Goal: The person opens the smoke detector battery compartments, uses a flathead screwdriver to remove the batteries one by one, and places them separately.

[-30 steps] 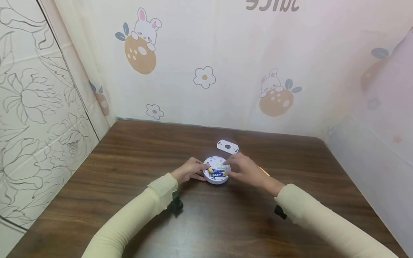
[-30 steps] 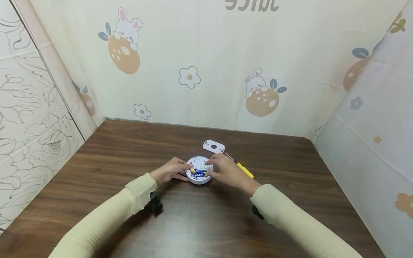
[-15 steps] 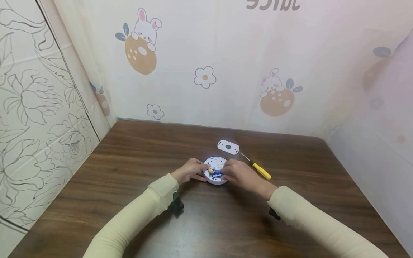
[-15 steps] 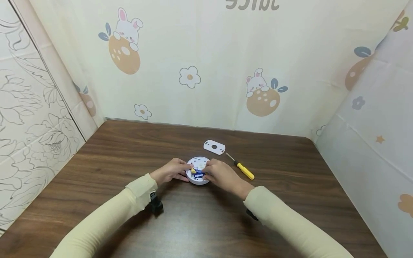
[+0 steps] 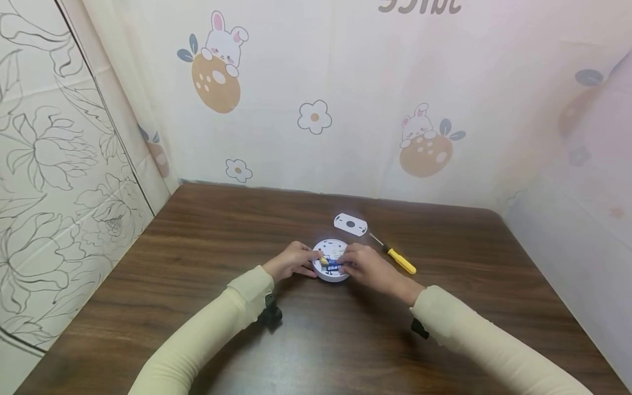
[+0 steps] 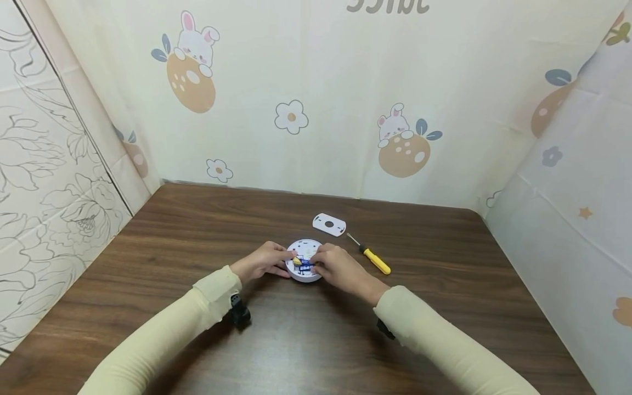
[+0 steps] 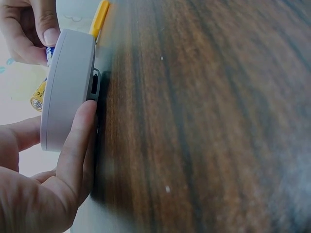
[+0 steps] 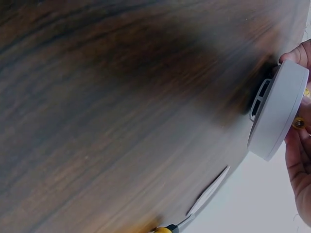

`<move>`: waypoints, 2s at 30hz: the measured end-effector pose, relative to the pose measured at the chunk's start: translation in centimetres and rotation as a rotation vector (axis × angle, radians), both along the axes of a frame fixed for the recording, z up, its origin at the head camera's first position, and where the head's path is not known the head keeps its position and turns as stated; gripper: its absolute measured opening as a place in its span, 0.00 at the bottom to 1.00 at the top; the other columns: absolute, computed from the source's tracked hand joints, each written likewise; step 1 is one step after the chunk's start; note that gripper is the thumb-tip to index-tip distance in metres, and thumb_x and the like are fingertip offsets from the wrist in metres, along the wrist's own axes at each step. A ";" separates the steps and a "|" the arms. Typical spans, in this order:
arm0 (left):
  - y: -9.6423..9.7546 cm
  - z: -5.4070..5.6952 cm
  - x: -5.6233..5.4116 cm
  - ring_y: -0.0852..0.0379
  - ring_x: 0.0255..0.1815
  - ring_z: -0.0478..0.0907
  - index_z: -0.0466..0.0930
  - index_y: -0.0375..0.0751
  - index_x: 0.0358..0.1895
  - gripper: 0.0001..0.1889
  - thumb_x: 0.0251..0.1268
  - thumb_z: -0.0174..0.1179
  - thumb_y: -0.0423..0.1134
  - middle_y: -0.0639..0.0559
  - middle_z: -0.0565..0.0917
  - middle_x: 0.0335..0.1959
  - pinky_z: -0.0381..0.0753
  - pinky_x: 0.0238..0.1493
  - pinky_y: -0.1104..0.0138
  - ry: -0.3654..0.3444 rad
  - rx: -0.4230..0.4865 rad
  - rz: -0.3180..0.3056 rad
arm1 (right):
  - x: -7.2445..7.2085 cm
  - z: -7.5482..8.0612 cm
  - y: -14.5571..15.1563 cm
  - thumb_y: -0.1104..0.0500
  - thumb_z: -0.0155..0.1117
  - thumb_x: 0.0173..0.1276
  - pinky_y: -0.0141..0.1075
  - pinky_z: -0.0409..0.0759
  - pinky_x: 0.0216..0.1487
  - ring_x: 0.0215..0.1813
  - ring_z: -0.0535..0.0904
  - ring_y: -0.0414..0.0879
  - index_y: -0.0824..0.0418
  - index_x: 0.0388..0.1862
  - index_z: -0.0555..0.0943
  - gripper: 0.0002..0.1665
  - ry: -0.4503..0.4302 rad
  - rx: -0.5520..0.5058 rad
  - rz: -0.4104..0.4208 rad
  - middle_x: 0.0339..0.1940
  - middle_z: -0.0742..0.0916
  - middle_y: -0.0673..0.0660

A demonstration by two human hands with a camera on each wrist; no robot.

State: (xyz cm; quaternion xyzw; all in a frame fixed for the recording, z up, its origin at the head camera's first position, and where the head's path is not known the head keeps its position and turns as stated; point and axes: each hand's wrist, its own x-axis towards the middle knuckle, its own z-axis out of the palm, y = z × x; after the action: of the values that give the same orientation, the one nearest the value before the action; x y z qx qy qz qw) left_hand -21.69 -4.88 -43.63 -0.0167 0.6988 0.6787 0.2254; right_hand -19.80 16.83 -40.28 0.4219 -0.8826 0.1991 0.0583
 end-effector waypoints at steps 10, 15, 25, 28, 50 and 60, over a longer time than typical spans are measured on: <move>-0.2 0.1 -0.1 0.50 0.33 0.81 0.72 0.17 0.50 0.17 0.68 0.58 0.33 0.38 0.80 0.35 0.86 0.36 0.59 -0.016 0.010 0.016 | -1.2 0.2 0.6 0.65 0.71 0.58 0.34 0.82 0.41 0.38 0.78 0.40 0.62 0.40 0.86 0.10 -0.043 -0.101 -0.003 0.36 0.85 0.51; -0.3 0.1 -0.1 0.51 0.32 0.81 0.72 0.17 0.50 0.17 0.67 0.58 0.32 0.39 0.80 0.35 0.86 0.36 0.59 -0.014 0.006 0.013 | -2.1 0.5 0.7 0.69 0.72 0.56 0.34 0.83 0.37 0.35 0.79 0.42 0.65 0.37 0.85 0.08 0.000 -0.160 0.008 0.33 0.86 0.53; -0.3 0.0 -0.2 0.51 0.32 0.80 0.72 0.19 0.49 0.19 0.67 0.59 0.35 0.40 0.79 0.35 0.86 0.36 0.59 -0.023 -0.017 -0.003 | -4.0 1.2 0.6 0.69 0.69 0.59 0.37 0.82 0.40 0.39 0.80 0.44 0.64 0.38 0.86 0.08 -0.043 -0.198 -0.051 0.36 0.87 0.53; -0.2 0.1 -0.2 0.52 0.32 0.80 0.73 0.19 0.49 0.18 0.67 0.59 0.35 0.40 0.80 0.35 0.86 0.36 0.59 -0.026 -0.025 -0.008 | -4.6 1.3 0.4 0.69 0.68 0.59 0.37 0.82 0.37 0.37 0.79 0.44 0.64 0.39 0.86 0.08 -0.027 -0.204 -0.051 0.35 0.86 0.53; -0.2 0.2 -0.6 0.51 0.34 0.82 0.74 0.21 0.50 0.19 0.67 0.60 0.37 0.38 0.81 0.38 0.86 0.36 0.61 -0.035 -0.048 -0.013 | -10.3 0.6 -2.9 0.67 0.66 0.63 0.37 0.83 0.37 0.36 0.80 0.45 0.64 0.40 0.86 0.07 -0.126 -0.196 -0.184 0.35 0.86 0.56; -0.2 0.1 -0.5 0.51 0.34 0.81 0.74 0.20 0.50 0.19 0.67 0.60 0.36 0.38 0.81 0.38 0.86 0.36 0.61 -0.031 -0.037 -0.014 | -12.2 -0.6 -3.5 0.66 0.66 0.64 0.38 0.83 0.40 0.38 0.80 0.47 0.65 0.41 0.85 0.07 -0.150 -0.183 -0.246 0.37 0.86 0.57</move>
State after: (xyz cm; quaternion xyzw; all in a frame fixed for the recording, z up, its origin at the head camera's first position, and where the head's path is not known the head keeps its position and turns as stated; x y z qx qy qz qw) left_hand -22.17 -5.05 -43.53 -0.0266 0.7076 0.6638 0.2405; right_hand -32.02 13.33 -40.91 0.2876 -0.9077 0.3008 0.0540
